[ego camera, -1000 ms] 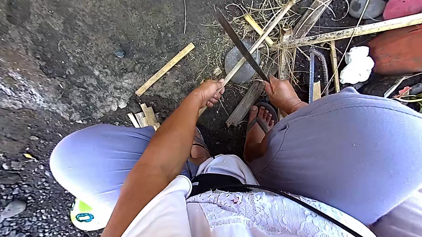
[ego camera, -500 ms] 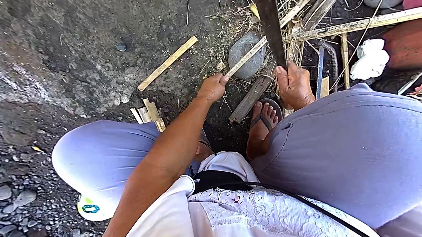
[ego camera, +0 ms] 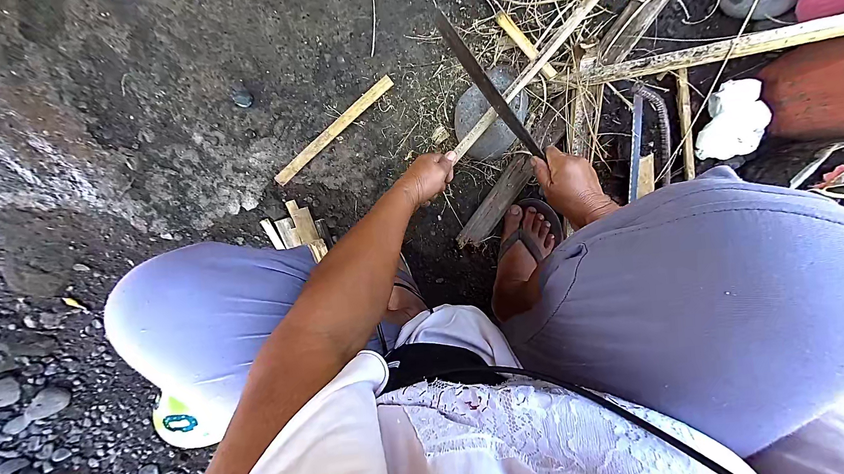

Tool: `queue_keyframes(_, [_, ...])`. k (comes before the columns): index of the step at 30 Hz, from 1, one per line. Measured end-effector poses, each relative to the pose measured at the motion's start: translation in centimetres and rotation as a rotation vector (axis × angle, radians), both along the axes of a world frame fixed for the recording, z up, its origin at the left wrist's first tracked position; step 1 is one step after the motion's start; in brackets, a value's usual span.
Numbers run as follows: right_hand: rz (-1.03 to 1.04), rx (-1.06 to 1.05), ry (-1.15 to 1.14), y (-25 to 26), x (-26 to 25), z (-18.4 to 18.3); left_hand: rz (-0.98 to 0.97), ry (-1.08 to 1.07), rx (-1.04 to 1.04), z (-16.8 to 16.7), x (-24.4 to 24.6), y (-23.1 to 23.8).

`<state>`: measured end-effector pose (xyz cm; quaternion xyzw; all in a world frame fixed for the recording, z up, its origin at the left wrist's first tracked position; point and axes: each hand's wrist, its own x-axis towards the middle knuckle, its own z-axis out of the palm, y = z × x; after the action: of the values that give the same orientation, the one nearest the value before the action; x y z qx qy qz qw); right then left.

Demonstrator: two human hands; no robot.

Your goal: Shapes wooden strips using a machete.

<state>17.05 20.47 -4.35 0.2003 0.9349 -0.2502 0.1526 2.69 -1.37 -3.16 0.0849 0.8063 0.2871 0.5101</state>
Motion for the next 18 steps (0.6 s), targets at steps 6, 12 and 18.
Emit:
queue_keyframes(6, [0.013, -0.058, 0.358, 1.0, 0.3, 1.9, -0.205, 0.289, -0.030, -1.2, 0.0, -0.1])
queue_keyframes(12, [-0.001, 0.025, 0.145, 0.8, 0.1, 2.4, -0.184, 0.272, -0.050, -0.7, 0.6, 0.2])
queue_keyframes(18, [0.031, -0.004, -0.101, 1.4, -0.6, 1.4, -0.196, 0.262, -0.037, -0.8, 0.2, 0.3])
